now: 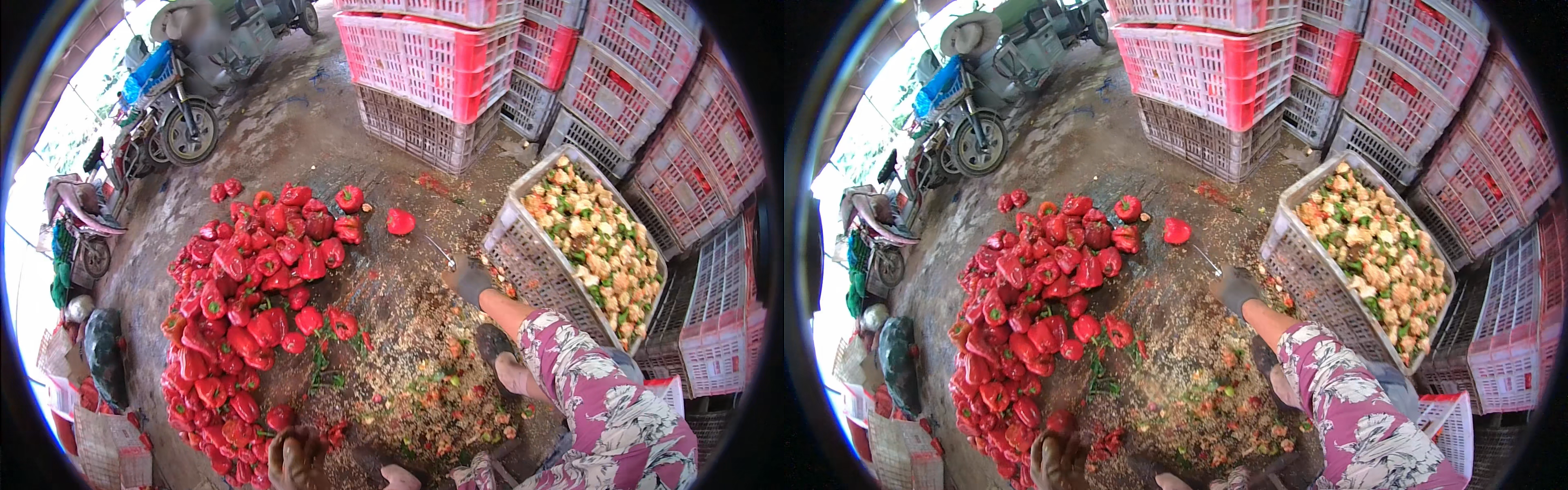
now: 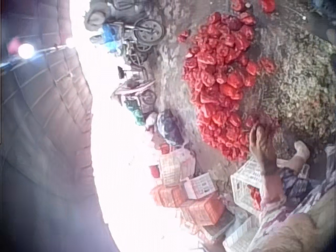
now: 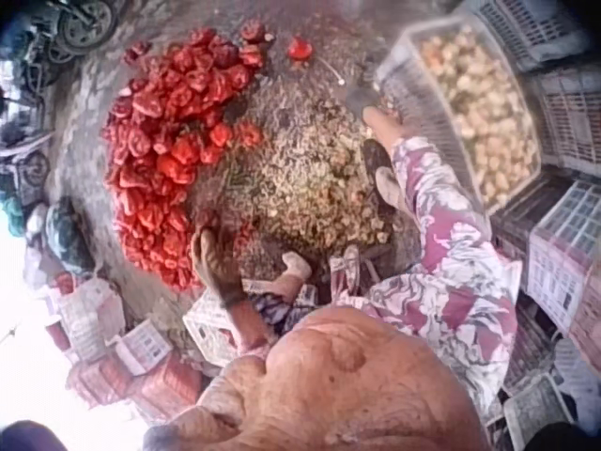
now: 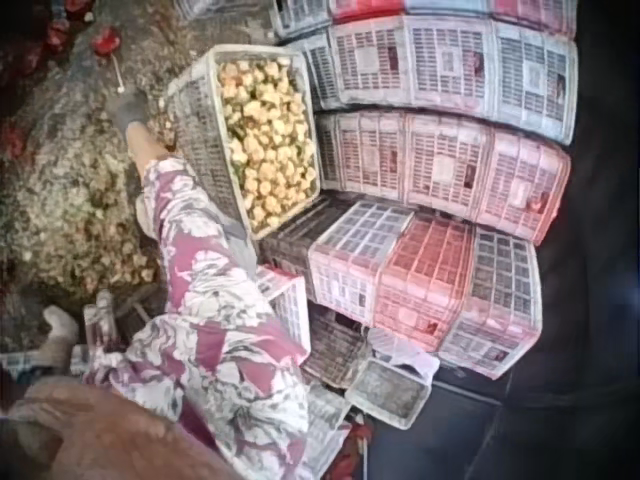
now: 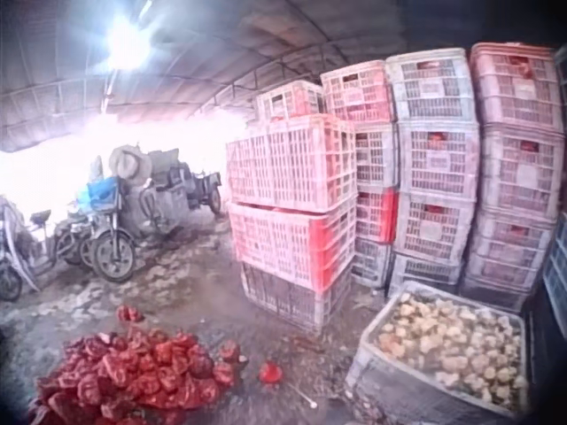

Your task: The person sits on the ground and uses a curved knife to core red bell peppers one by one. They remove the stems and seeds, placing the cored peppers into a white basket and discarding the waste into a separate crate.

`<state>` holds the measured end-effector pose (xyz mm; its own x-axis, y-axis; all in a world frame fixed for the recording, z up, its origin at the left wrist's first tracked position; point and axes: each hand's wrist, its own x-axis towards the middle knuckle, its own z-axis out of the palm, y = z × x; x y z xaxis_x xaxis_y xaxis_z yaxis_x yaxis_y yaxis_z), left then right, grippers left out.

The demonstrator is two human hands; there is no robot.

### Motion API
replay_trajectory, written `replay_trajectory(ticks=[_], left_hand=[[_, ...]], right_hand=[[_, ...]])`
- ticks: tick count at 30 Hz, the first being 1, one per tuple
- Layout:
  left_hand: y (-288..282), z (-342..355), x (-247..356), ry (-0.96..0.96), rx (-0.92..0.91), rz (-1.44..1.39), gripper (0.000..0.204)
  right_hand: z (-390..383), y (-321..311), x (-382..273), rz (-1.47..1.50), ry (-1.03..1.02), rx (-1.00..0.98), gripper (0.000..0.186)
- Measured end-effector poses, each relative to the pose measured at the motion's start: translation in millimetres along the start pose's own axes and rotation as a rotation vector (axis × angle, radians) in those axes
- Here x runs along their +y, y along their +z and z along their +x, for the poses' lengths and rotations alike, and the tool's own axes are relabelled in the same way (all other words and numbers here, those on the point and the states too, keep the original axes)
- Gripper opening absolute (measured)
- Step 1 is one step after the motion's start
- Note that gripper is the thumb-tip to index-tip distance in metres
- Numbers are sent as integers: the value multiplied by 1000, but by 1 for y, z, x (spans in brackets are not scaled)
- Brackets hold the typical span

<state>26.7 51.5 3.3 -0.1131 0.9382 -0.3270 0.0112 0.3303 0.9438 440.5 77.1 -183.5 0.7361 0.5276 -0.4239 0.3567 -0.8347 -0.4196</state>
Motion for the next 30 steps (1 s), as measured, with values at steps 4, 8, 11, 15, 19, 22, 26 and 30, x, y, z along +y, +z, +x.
replay_trajectory(ticks=[4, 8, 11, 15, 19, 22, 26, 30], left_hand=[[-6, 31, 2, -121, 63, -250, 27], [3, 75, -6, -199, 122, -237, 27], [12, 99, 0, -270, 106, -214, 30], [18, 106, -13, -343, 88, -240, 32], [26, 114, -19, -363, 40, -252, 33], [29, 117, -26, -424, 35, -244, 32], [35, 111, -10, -379, 80, -276, 30], [33, 92, -9, -354, 121, -356, 26]], right_hand=[[70, 38, -8, -146, -135, 51, 52], [133, 65, -34, -304, -385, 230, 53], [180, 70, -63, -470, -443, 215, 58], [198, 81, -109, -573, -451, 118, 68], [219, 99, -106, -537, -364, 67, 70], [231, 114, -89, -306, -380, 230, 65], [255, 139, -42, 242, -389, 298, 60], [154, 150, -48, 911, -188, -215, 47]])
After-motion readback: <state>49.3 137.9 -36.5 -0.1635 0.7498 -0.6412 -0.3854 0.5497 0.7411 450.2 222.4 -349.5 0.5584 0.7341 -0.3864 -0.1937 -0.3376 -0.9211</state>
